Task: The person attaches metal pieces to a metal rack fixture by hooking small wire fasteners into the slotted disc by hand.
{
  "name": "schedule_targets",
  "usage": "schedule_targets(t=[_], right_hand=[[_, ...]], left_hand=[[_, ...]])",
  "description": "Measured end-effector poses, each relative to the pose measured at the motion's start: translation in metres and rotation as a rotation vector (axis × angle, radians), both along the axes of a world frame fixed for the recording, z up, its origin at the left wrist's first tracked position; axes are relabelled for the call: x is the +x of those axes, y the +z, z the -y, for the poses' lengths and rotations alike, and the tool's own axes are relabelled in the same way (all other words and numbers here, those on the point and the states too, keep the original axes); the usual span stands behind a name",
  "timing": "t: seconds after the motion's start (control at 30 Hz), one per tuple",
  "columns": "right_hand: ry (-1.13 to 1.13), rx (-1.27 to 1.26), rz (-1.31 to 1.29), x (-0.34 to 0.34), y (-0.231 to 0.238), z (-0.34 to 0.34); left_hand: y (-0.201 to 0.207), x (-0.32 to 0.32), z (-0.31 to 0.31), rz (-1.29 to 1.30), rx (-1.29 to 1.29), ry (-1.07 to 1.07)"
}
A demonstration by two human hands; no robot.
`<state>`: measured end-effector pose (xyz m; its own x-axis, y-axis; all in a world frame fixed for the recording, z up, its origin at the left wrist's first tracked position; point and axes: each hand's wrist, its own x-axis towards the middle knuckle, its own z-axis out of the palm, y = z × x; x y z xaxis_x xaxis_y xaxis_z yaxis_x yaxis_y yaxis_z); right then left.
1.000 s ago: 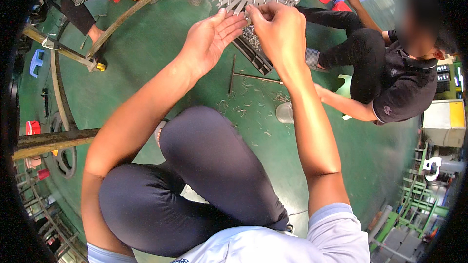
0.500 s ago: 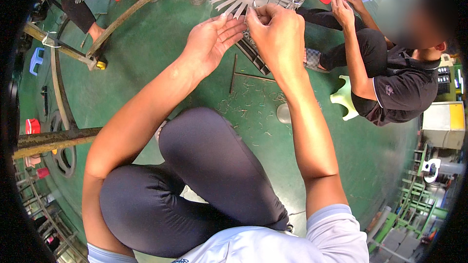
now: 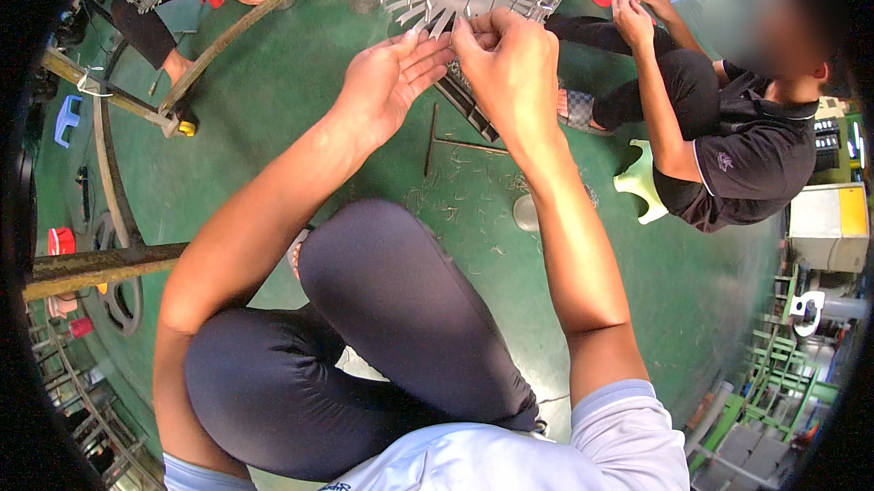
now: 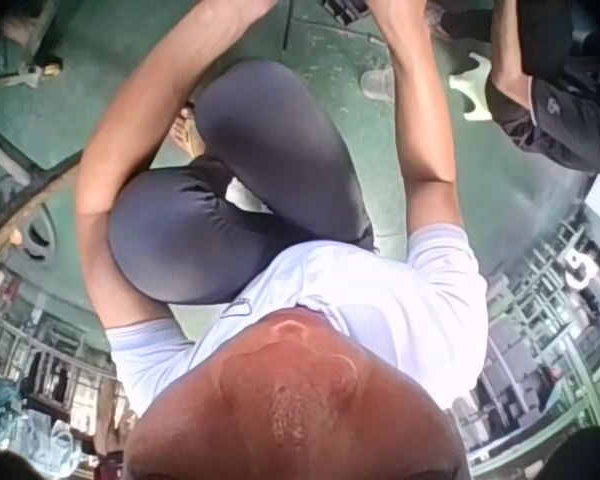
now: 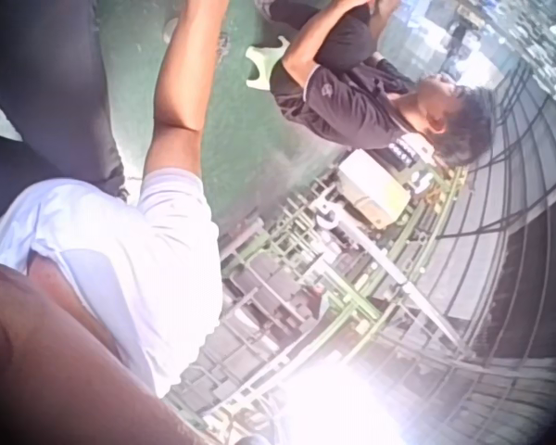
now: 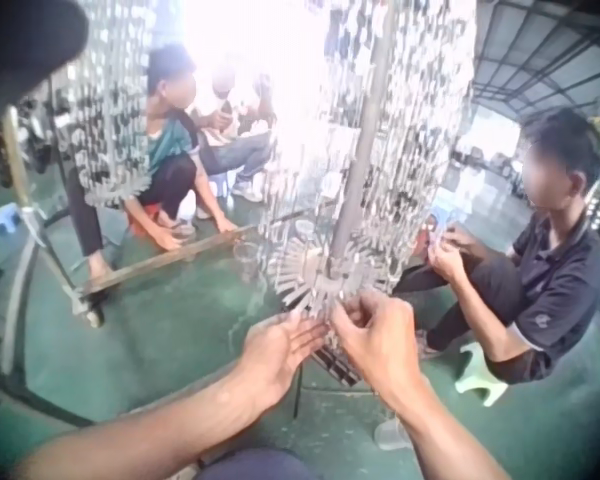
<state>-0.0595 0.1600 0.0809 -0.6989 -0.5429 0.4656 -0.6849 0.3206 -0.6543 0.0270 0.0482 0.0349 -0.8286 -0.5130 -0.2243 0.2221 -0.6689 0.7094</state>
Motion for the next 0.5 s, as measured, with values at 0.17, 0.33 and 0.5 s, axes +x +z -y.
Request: schedule_targets(t=[0.17,0.33,0.5], right_hand=[[-0.126,0.096,-0.141,0.022,0.010,-0.008],[-0.034,-0.013,-0.077,0.042,0.010,0.007],[-0.138,-0.011,-0.073,0.032,-0.006,0.032]], left_hand=[[-0.002,0.006,0.004,0.017,0.002,-0.051],[-0.007,0.011,0.007,0.036,-0.022,-0.056],[0.001,0.023,0.009,0.171,-0.175,-0.044]])
